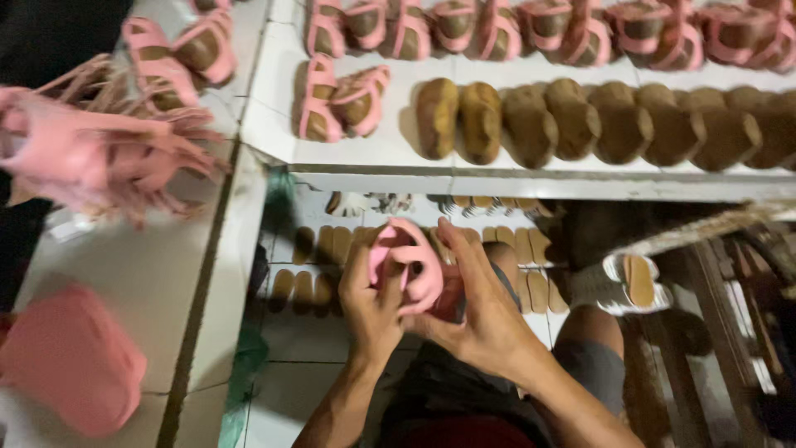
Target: The person assembles pink sandals by attaching pink straps to brown soles. They pick up a sole, place a strap over it, and press the strap into place, repeating this process for multiple sandals.
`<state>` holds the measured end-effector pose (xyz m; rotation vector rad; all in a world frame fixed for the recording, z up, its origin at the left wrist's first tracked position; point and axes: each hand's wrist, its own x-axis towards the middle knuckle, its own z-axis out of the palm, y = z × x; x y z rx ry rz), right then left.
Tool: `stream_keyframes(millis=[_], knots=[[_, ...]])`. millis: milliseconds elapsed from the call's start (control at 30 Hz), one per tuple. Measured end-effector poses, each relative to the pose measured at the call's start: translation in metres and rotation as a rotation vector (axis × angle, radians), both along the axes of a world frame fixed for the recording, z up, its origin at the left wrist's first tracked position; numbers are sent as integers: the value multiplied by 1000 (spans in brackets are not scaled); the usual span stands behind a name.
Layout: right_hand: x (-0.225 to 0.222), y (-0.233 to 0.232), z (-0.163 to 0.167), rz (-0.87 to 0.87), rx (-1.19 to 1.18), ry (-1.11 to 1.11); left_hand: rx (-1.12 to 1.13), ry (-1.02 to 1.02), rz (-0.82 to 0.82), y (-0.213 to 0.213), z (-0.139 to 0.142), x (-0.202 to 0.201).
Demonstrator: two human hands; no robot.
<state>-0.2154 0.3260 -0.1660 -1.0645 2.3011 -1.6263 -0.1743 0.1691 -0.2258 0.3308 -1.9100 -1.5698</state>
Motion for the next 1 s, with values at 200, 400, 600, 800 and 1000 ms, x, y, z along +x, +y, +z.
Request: stream_keyframes(millis=[200,400,600,800,1000], knots=[[-6,27,-28,-346,76,246,-223,83,-99,49,27,-6],[-21,64,-42,-223,-145,-114,-205,-184,-376,42,39,6],[-28,85,-19,-257,-210,-602,-312,-97,-559,41,46,16],[-33,89,-10,-232,-181,-789,-416,104,-446,45,43,28],[-25,104,-19,-82,-194,-394,-384,36,-549,35,47,33]])
